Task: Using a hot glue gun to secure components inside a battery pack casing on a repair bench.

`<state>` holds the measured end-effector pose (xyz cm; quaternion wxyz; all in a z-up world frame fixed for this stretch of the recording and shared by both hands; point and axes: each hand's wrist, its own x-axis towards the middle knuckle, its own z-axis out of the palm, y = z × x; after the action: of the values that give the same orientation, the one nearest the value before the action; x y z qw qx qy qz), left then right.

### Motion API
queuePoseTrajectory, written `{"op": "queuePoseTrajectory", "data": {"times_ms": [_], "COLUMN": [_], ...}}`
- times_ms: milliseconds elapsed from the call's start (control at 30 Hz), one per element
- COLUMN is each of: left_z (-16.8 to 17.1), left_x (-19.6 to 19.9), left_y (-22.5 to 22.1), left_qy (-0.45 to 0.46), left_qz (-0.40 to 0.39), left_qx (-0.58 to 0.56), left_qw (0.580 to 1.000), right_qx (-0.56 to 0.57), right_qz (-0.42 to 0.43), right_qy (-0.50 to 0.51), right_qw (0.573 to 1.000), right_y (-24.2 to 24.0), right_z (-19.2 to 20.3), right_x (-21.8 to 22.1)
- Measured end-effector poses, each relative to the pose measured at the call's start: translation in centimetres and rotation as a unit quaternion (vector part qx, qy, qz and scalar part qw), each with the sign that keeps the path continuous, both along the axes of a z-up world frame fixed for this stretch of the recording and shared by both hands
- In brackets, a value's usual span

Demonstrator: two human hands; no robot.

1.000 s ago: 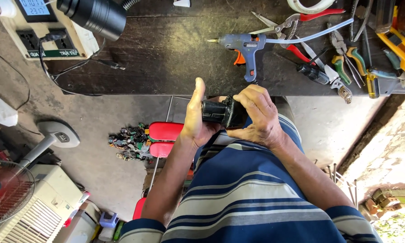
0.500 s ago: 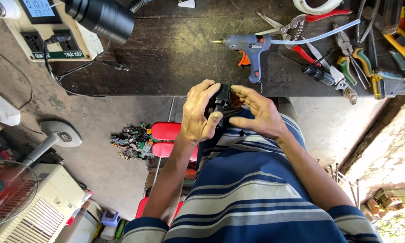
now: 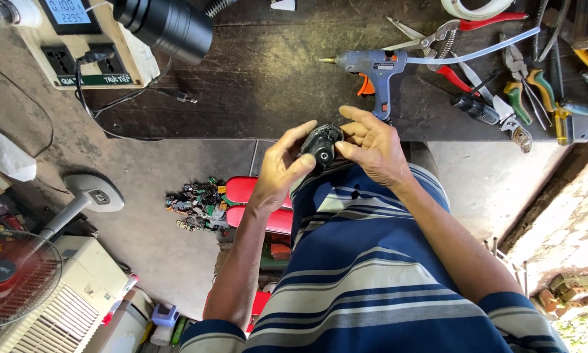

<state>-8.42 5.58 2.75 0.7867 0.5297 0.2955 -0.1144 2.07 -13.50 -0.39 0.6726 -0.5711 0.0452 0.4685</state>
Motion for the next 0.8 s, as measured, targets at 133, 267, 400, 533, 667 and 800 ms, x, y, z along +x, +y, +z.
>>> {"op": "queuePoseTrajectory", "data": {"times_ms": [133, 267, 400, 533, 667, 800], "left_z": [-1.1, -0.1, -0.7, -2.8, -2.6, -2.5], "left_x": [-0.9, 0.1, 0.1, -0.7, -0.7, -0.8], "left_y": [-0.4, -1.9, -4.0, -5.5, -5.8, -5.7], "left_qy": [0.01, 0.015, 0.002, -0.02, -0.025, -0.033], "left_qz": [0.041, 0.109, 0.235, 0.298, 0.309, 0.298], "left_qx": [-0.091, -0.113, -0.207, -0.208, -0.185, -0.111], "left_qw": [0.995, 0.987, 0.95, 0.931, 0.933, 0.948], "right_qx": [0.0, 0.019, 0.003, -0.026, 0.009, 0.032], "right_qz": [0.014, 0.057, 0.075, 0.063, 0.055, 0.061], "right_qy": [-0.014, -0.06, -0.074, -0.055, -0.038, -0.026], "right_qw": [1.0, 0.996, 0.994, 0.996, 0.998, 0.997], "right_y": [0.4, 0.3, 0.7, 0.5, 0.6, 0.4], "right_z": [0.2, 0.0, 0.3, 0.6, 0.3, 0.5], "right_x": [0.1, 0.1, -0.7, -1.1, -0.9, -0.7]}}
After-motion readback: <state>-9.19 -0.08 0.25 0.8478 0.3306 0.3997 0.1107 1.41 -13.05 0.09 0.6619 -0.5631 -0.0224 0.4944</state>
